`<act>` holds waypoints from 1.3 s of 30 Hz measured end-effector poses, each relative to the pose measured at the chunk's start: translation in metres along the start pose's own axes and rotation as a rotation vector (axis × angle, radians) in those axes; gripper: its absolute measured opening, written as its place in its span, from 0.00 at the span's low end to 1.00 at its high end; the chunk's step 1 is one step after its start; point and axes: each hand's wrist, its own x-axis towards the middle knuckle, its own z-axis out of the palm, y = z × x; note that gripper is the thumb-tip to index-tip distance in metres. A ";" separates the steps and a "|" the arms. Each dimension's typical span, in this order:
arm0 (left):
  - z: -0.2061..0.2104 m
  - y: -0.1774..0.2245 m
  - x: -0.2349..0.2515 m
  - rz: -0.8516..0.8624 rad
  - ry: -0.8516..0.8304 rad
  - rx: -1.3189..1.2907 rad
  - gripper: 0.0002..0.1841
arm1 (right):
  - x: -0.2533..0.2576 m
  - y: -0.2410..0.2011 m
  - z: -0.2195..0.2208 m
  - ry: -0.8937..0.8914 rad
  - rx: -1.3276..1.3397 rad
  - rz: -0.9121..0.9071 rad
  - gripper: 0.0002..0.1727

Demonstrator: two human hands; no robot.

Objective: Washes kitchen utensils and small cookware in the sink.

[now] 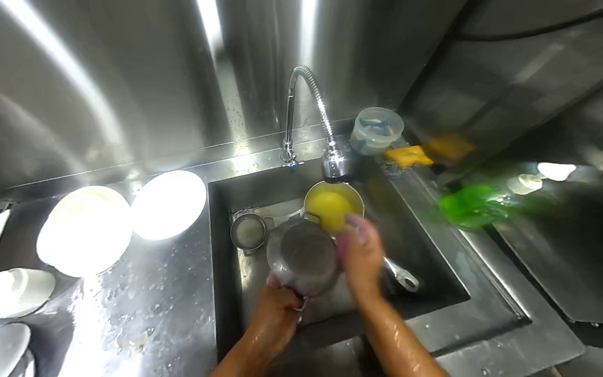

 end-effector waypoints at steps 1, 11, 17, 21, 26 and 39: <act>0.009 0.000 0.000 -0.003 0.009 0.004 0.33 | 0.039 -0.003 -0.005 0.066 0.020 0.012 0.21; 0.017 0.002 0.039 -0.019 0.024 0.326 0.36 | 0.186 -0.056 0.028 -0.017 -0.332 -0.308 0.27; -0.002 0.009 0.052 -0.150 0.079 0.811 0.39 | 0.131 -0.008 0.145 -0.412 0.038 0.301 0.38; -0.009 0.008 0.048 -0.236 0.061 0.912 0.33 | 0.131 -0.008 0.184 -0.129 -0.086 0.372 0.36; -0.004 -0.002 0.066 -0.254 -0.157 0.909 0.28 | 0.135 -0.007 0.177 -0.120 -0.481 0.101 0.24; 0.039 -0.037 0.110 -0.214 -0.078 0.421 0.13 | 0.081 -0.020 0.078 -0.700 -0.450 0.144 0.47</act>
